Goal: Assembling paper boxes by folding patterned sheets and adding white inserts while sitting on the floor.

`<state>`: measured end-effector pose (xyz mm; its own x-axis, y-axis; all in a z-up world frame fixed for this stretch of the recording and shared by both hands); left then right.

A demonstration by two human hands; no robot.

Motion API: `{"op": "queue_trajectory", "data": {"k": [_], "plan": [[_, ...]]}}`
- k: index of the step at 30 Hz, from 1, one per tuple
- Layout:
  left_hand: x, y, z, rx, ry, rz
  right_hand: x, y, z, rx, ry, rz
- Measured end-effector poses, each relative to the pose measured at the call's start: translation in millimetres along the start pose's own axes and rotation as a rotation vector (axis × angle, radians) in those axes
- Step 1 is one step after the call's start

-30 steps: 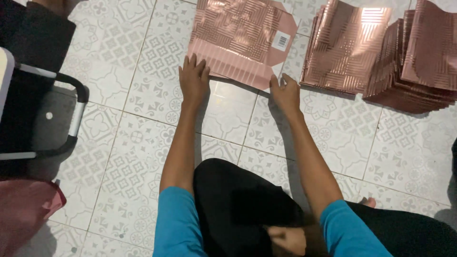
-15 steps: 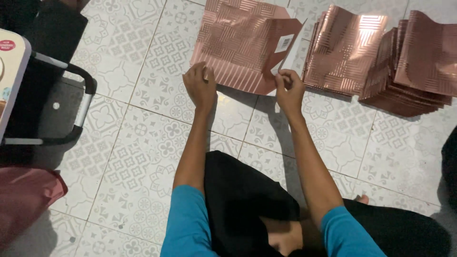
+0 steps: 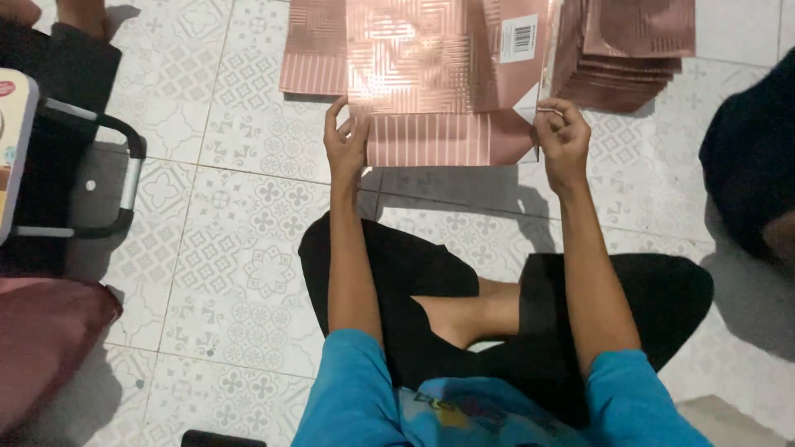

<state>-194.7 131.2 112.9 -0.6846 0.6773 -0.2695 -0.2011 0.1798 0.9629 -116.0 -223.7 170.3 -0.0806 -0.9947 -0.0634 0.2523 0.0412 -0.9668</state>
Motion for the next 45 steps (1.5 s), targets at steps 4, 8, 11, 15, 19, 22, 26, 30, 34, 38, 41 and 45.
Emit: {"op": "queue_trajectory", "data": {"k": [4,8,11,15,19,22,26,30,34,38,41,45], "plan": [[-35,-5,-58,-0.026,-0.019,-0.032,44,6,-22,0.023,0.055,-0.137],[-39,-37,-84,0.007,-0.011,0.01,82,29,-48,-0.009,0.219,-0.216],[-44,-59,-84,0.027,-0.015,0.133,107,67,-52,-0.044,0.261,-0.134],[-41,-74,-80,-0.037,-0.086,0.218,110,74,-54,-0.03,0.287,-0.122],[-48,-59,-88,-0.076,-0.128,0.212,104,52,-59,-0.032,0.303,-0.087],[-49,-56,-93,-0.17,-0.156,0.226,93,22,-62,0.066,0.28,0.024],[-48,-41,-93,-0.3,-0.121,0.329,100,23,-60,0.187,0.269,-0.018],[-62,-3,-96,-0.544,-0.135,0.287,134,77,-50,0.18,0.183,-0.007],[-53,-26,-95,-0.339,-0.26,0.25,161,104,-48,0.065,0.169,0.061],[-51,-25,-94,-0.157,-0.43,0.144,131,29,-53,0.053,0.124,0.03],[-54,-14,-97,-0.148,-0.452,0.145,118,3,-55,0.1,0.075,-0.05],[-59,-1,-98,-0.178,-0.448,-0.009,123,-3,-56,0.179,0.071,-0.057]]}}
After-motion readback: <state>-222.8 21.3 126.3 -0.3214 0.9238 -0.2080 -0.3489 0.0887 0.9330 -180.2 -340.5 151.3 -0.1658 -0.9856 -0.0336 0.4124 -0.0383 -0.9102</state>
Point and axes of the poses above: each hand's wrist, its own z-axis towards the middle knuckle, its own x-axis out of the back of the hand, y = z × x, the point moved 2 cm from there along z, towards the middle knuckle, and after that the axes turned 14 degrees about y, right-handed, at the moved point
